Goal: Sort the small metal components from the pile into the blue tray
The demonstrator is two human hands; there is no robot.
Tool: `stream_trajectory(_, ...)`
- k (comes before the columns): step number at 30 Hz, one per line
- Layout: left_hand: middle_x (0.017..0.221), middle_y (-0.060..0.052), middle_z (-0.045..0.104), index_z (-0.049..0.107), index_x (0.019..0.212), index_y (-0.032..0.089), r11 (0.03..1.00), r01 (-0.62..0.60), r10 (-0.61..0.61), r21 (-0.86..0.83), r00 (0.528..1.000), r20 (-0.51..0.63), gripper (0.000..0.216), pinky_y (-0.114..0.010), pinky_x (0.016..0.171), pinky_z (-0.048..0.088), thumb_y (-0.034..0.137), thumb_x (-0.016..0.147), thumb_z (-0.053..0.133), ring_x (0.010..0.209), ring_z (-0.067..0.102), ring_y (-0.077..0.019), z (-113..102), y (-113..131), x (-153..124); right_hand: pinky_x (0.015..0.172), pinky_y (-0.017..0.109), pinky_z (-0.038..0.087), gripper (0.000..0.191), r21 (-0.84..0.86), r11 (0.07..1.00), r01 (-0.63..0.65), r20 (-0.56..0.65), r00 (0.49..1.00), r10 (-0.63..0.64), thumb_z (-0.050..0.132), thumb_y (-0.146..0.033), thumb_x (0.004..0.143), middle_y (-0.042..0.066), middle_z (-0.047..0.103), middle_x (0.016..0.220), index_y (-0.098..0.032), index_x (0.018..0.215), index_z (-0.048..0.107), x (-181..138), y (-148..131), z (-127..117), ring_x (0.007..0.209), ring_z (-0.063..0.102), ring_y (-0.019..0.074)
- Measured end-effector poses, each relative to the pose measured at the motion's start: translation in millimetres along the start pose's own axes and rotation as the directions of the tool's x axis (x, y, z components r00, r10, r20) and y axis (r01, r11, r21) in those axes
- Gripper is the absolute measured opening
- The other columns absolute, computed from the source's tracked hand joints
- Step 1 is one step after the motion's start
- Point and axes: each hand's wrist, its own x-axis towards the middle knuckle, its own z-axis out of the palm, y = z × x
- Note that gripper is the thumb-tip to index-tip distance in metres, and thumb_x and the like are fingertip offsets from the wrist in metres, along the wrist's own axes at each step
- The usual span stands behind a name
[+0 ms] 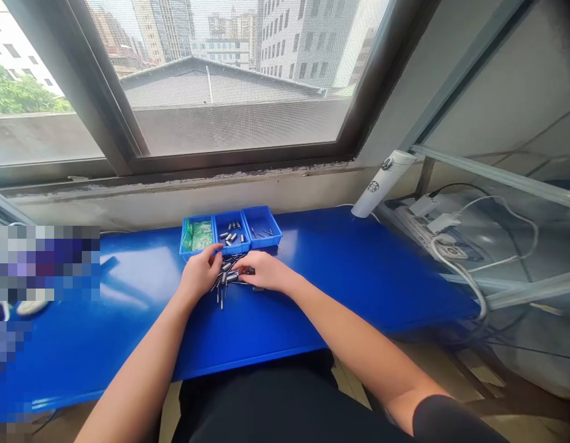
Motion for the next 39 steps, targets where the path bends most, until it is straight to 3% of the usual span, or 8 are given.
stream_trajectory(22,0.059,0.003,0.059,0.067,0.118,0.018,1.0,-0.025,0.024,-0.006,1.0,-0.007,0.034,-0.023,0.053,0.038,0.032,0.092,0.05,0.05,0.051,-0.0121,2,-4,0,0.087,0.036,0.045,0.019,-0.081,0.996,0.023,0.032,0.999,-0.02,0.071,-0.013,0.079,0.005,0.072,0.085,-0.017,0.097,0.072,-1,-6,4,0.09,0.059,0.0206)
stream_trajectory(27,0.058,0.004,0.057,0.065,0.119,0.018,0.999,-0.042,0.042,-0.011,0.999,-0.01,0.034,-0.023,0.052,0.037,0.031,0.092,0.05,0.049,0.05,-0.0116,3,-4,0,0.085,0.036,0.046,0.019,-0.092,0.993,0.075,-0.027,0.997,-0.078,0.068,-0.009,0.077,0.004,0.071,0.079,-0.019,0.093,0.073,-1,-5,7,0.086,0.06,0.02)
stream_trajectory(29,0.056,0.005,0.054,0.064,0.119,0.018,0.998,-0.061,0.06,-0.022,0.998,-0.019,0.033,-0.023,0.052,0.036,0.03,0.092,0.05,0.048,0.048,-0.0111,2,-2,-1,0.082,0.034,0.049,0.02,-0.011,0.998,0.06,-0.104,0.993,-0.061,0.066,-0.01,0.076,0.004,0.072,0.083,-0.018,0.093,0.073,-1,-5,9,0.083,0.063,0.0188)
stream_trajectory(33,0.053,0.007,0.048,0.064,0.105,0.018,0.992,-0.107,0.103,-0.067,0.993,-0.057,0.022,-0.021,0.051,0.035,0.029,0.092,0.05,0.046,0.045,-0.0096,0,3,-3,0.073,0.028,0.053,0.024,0.25,0.967,-0.037,-0.268,0.958,0.106,0.063,-0.016,0.077,0.004,0.073,0.086,-0.018,0.099,0.072,1,-5,11,0.076,0.066,0.015)
stream_trajectory(36,0.053,0.008,0.047,0.062,0.094,0.018,0.977,-0.157,0.15,-0.146,0.987,-0.06,0.015,-0.02,0.05,0.035,0.029,0.091,0.052,0.046,0.043,-0.008,0,5,-5,0.068,0.027,0.053,0.026,0.371,0.924,-0.096,-0.334,0.914,0.229,0.064,-0.023,0.078,0.002,0.071,0.081,-0.018,0.103,0.07,3,-3,12,0.07,0.065,0.0139)
stream_trajectory(39,0.055,0.008,0.049,0.062,0.097,0.018,0.95,-0.195,0.199,-0.243,0.98,-0.007,0.015,-0.018,0.049,0.035,0.03,0.089,0.058,0.045,0.042,-0.0068,1,6,-7,0.066,0.028,0.053,0.028,0.474,0.872,-0.124,-0.347,0.884,0.314,0.066,-0.029,0.078,0.003,0.071,0.08,-0.018,0.104,0.069,5,2,14,0.068,0.065,0.0139)
